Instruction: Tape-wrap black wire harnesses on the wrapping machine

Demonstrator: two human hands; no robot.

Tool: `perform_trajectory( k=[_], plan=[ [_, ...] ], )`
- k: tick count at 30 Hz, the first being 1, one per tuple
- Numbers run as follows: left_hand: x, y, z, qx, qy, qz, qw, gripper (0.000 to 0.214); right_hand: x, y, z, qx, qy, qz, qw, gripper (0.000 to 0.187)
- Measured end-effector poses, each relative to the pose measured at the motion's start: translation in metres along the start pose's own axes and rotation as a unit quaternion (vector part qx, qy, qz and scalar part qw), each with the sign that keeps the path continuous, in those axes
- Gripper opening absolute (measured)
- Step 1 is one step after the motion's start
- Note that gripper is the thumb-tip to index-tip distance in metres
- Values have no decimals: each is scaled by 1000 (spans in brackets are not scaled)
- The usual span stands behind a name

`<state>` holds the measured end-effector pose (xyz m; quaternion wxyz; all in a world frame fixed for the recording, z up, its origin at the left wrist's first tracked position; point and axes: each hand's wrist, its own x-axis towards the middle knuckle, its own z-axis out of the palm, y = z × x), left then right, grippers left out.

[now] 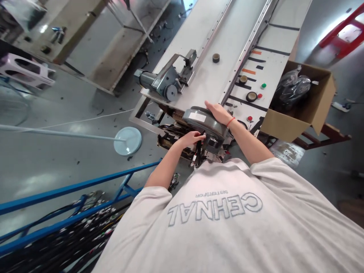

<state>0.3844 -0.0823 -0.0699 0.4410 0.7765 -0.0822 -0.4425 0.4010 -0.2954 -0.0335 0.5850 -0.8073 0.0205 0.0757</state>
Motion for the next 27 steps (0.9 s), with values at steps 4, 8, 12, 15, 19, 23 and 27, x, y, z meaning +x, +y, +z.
perform_trajectory(
  k=[4,8,12,15,19,23,27],
  plan=[
    [-5,3,15,196,112,91,970,31,-42,44,-3,-40,109,28,993,68],
    [-19,15,0,283,164,100,940,20,-92,86,-14,-295,183,105,932,28],
    [-31,22,-41,237,138,119,954,19,-117,100,-34,-379,129,242,884,33],
    [-31,14,-53,214,127,101,963,19,-133,82,-46,-239,104,269,927,23],
    [-29,2,-44,171,116,36,978,26,-162,31,-29,78,-54,48,994,36],
    [-36,8,-40,206,142,30,968,27,-142,5,41,309,-328,94,888,67],
    [-39,18,-45,285,167,27,944,27,-97,11,102,340,-379,264,819,83]
  ],
)
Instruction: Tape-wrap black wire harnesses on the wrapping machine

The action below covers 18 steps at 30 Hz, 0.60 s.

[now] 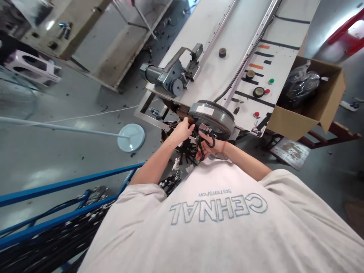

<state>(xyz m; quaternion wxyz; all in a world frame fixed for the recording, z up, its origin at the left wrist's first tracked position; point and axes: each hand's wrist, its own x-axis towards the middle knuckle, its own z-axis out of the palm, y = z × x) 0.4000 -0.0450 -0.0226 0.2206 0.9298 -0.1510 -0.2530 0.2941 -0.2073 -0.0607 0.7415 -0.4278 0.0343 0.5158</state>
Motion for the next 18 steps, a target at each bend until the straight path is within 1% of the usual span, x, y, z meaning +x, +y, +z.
perform_trajectory(
  k=[1,2,3,5,6,7,8,9,10,11,12,13,14,15,16,17,18],
  plan=[
    [1,0,-1,16,2,-1,1000,25,4,2,1,-6,23,12,1000,81],
    [3,-1,-2,27,1,1,1000,22,-1,5,3,-19,39,9,999,79],
    [4,-2,-3,30,-4,5,1000,20,-12,11,5,-36,52,-13,998,77],
    [6,-4,-2,0,-29,5,1000,23,-50,24,5,-78,95,-99,987,73],
    [7,-5,-1,-37,-53,-5,998,26,-70,29,1,-101,155,-149,971,71],
    [6,-6,0,-75,-79,-23,994,28,-89,32,-8,-120,242,-178,946,69],
    [6,-8,1,-117,-108,-42,986,29,-104,32,-20,-137,338,-179,914,67],
    [4,-10,2,-161,-139,-60,975,29,-114,29,-36,-159,426,-152,878,63],
    [1,-12,3,-202,-169,-72,962,30,-120,23,-52,-189,501,-104,838,59],
    [-2,-15,4,-238,-195,-77,948,31,-123,14,-69,-232,553,-56,798,52],
    [-5,-19,4,-270,-216,-75,935,35,-125,4,-82,-278,594,-25,755,45],
    [-9,-23,5,-300,-234,-70,922,39,-125,-6,-91,-319,624,-20,713,38],
    [-13,-27,6,-321,-247,-60,912,44,-124,-16,-94,-348,648,-38,676,34],
    [-18,-30,7,-327,-255,-45,909,48,-123,-24,-91,-360,666,-73,649,33],
    [-22,-32,8,-325,-259,-26,909,51,-121,-30,-82,-358,666,-117,643,35],
    [-28,-34,9,-315,-256,-4,914,53,-118,-34,-69,-349,641,-157,665,40],
    [-33,-34,11,-294,-247,22,923,53,-114,-34,-54,-337,590,-187,710,46]
  ],
)
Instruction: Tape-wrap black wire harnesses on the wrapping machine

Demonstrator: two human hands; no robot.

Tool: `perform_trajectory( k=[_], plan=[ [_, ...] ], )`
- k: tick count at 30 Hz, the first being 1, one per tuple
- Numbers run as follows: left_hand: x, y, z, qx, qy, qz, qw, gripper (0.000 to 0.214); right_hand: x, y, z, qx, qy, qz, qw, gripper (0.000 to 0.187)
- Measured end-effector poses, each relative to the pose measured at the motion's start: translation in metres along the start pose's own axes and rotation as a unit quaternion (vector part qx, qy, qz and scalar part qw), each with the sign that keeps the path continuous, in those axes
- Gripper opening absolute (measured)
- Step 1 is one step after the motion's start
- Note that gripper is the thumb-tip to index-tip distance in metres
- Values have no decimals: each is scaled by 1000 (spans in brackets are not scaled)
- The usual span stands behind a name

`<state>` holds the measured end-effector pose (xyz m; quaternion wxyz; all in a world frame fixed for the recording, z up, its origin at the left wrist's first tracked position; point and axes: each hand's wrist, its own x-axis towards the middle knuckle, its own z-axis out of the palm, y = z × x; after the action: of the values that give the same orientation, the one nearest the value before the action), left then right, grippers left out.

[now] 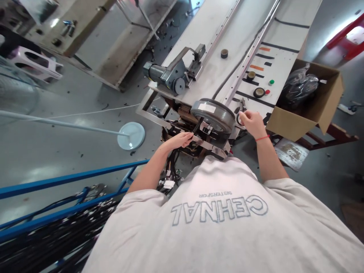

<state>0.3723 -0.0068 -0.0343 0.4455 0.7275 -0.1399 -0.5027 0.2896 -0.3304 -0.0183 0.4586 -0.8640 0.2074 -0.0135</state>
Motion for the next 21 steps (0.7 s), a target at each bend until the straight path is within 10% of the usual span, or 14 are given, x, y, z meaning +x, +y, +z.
perform_trajectory(
  k=[5,13,17,21],
  plan=[
    [-25,-2,30,252,114,112,955,39,-38,-32,65,209,-329,-6,921,48],
    [-35,-1,66,406,248,39,879,28,-27,-47,137,413,-202,130,878,38],
    [-18,-5,70,277,278,120,912,45,-56,-51,152,407,-85,131,900,41],
    [-38,-27,92,143,183,105,967,31,-80,-36,155,370,-193,142,898,45]
  ],
)
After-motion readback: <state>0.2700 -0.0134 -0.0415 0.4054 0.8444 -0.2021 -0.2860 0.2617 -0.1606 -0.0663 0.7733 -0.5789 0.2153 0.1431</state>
